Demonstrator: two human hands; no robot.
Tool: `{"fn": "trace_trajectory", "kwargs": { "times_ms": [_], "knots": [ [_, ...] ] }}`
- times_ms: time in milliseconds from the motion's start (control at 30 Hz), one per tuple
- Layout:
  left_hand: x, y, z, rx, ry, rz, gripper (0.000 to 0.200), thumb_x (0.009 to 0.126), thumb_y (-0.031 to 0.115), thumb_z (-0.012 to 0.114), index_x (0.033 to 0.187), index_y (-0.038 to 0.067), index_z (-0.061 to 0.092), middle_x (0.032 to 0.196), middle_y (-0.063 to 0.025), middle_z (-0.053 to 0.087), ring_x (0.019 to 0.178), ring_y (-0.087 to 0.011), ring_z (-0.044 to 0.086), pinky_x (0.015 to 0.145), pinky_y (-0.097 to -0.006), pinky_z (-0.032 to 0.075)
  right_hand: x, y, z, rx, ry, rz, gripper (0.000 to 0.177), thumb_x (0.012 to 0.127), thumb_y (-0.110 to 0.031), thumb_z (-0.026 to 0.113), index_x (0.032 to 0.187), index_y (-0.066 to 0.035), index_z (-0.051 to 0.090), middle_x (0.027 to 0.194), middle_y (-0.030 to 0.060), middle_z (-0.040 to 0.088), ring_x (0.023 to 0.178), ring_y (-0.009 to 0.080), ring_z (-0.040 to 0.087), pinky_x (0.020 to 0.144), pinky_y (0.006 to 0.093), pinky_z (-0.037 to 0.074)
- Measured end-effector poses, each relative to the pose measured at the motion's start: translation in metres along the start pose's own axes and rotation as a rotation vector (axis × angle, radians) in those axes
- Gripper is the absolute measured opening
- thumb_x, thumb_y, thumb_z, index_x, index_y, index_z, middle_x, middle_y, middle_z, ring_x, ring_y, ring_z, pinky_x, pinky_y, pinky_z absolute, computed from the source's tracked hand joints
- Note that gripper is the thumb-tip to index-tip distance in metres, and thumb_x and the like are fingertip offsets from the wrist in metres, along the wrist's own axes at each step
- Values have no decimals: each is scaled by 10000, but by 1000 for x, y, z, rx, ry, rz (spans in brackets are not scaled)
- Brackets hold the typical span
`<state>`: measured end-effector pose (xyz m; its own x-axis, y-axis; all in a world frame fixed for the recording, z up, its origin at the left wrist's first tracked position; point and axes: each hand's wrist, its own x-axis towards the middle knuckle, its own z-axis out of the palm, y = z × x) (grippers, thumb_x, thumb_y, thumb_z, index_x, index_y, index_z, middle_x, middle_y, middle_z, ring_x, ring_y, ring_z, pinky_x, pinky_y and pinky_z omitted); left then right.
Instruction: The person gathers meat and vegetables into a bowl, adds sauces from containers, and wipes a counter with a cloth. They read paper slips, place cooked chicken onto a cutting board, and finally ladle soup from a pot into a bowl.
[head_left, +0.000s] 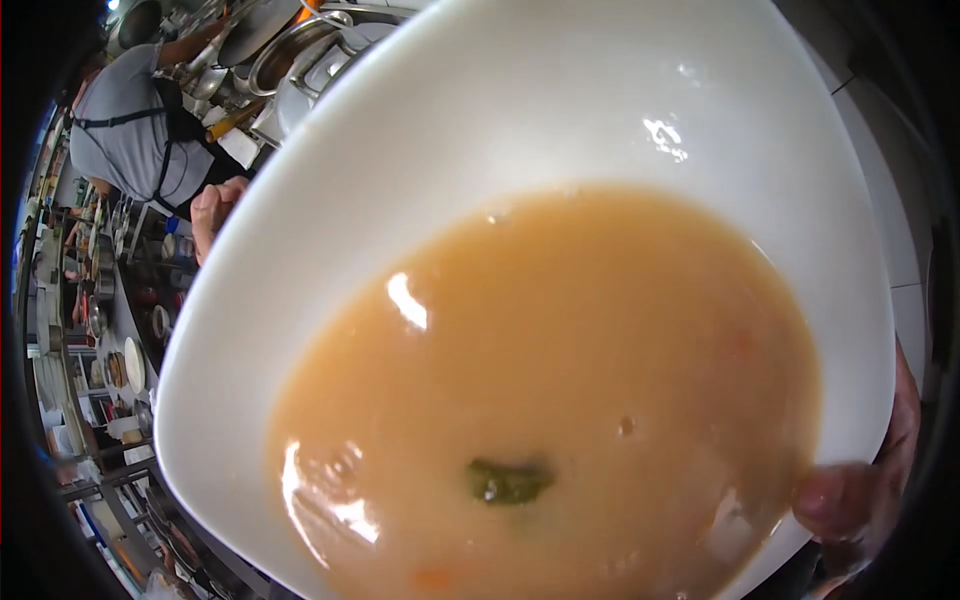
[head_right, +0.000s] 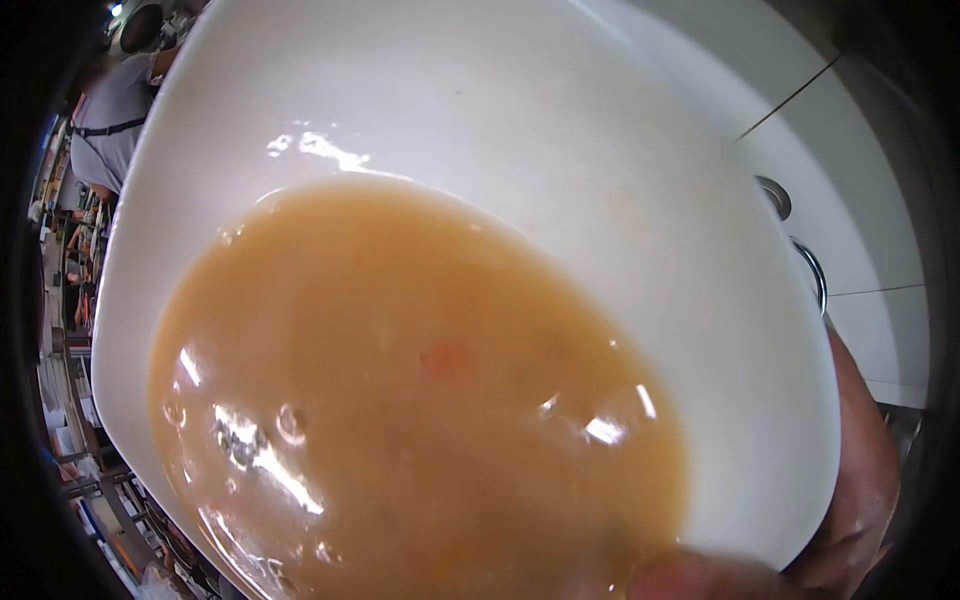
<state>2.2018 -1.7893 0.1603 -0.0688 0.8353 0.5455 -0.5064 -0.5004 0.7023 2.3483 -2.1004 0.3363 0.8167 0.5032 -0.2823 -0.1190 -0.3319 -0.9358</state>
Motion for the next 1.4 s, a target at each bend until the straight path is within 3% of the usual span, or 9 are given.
{"fn": "trace_trajectory", "kwargs": {
  "times_ms": [333, 467, 600, 833, 933, 1100, 1133, 1267, 1400],
  "knots": [
    [-19, 17, 1, 246, 16, -111, 471, 787, 301, 596, 1069, -60, 486, 944, -171, 593, 863, -213, 556, 830, -329, 413, 12, 12, -14, 93, -174, 103, 786, 469, -170, 604, 1184, 114, 437, 1022, 165, 596, 909, 229, 596, 847, 292, 447],
    [-40, 49, -5, 125, 227, -24, 594, 872, 430, 243, 1191, -27, 450, 1161, -160, 513, 1040, -238, 480, 896, -354, 352, 14, 13, -25, 71, -315, 101, 760, 466, -134, 554, 1175, 116, 446, 1010, 164, 601, 896, 224, 598, 854, 273, 434],
    [-92, 94, -8, 271, 405, 172, 606, 875, 439, 203, 1171, -14, 475, 1183, -162, 505, 1021, -237, 477, 878, -356, 360, 20, 23, -42, -30, -407, 123, 750, 470, -137, 551, 1171, 113, 454, 987, 156, 608, 877, 215, 600, 841, 265, 435],
    [-232, 134, -48, 443, 369, 76, 451, 893, 296, 250, 932, -38, 550, 946, -174, 600, 813, -219, 561, 757, -307, 425, 18, 67, -47, -17, -583, 57, 678, 527, -120, 526, 1153, 129, 449, 959, 156, 609, 847, 209, 605, 810, 258, 448],
    [-308, 131, -66, 693, 445, -225, 408, 906, 265, 313, 798, -37, 565, 808, -116, 595, 706, -162, 532, 671, -282, 407, 24, 85, -42, -78, -805, 46, 652, 558, -102, 504, 1165, 128, 432, 982, 155, 602, 864, 213, 603, 843, 270, 436],
    [-458, 125, -120, 887, 427, -976, 424, 882, 355, 418, 805, -18, 604, 697, -94, 592, 648, -166, 533, 605, -287, 407, 16, 135, -9, 19, -1045, 163, 523, 676, 17, 460, 1185, 103, 379, 900, 184, 587, 546, 211, 610, 364, 266, 506],
    [-484, 128, -128, 941, 418, -1108, 430, 872, 376, 440, 827, -16, 611, 689, -95, 593, 642, -172, 539, 595, -292, 416, 13, 144, 0, 43, -1094, 181, 493, 691, 29, 446, 1175, 97, 385, 910, 188, 588, 577, 217, 622, 410, 268, 530],
    [-566, 156, -155, 1213, 451, -1227, 449, 861, 403, 465, 869, -19, 619, 701, -98, 601, 646, -167, 557, 593, -295, 441, -5, 186, 37, -15, -1258, 153, 453, 734, 19, 452, 1177, 80, 382, 920, 182, 592, 609, 219, 634, 440, 272, 548],
    [-592, 189, -165, 632, 823, -1298, 430, 876, 380, 460, 949, -14, 618, 773, -96, 614, 712, -149, 586, 610, -284, 464, -27, 234, 75, -63, -1368, 185, 457, 758, 6, 468, 1202, 48, 368, 939, 172, 593, 636, 227, 639, 465, 274, 558]
  ]
}}
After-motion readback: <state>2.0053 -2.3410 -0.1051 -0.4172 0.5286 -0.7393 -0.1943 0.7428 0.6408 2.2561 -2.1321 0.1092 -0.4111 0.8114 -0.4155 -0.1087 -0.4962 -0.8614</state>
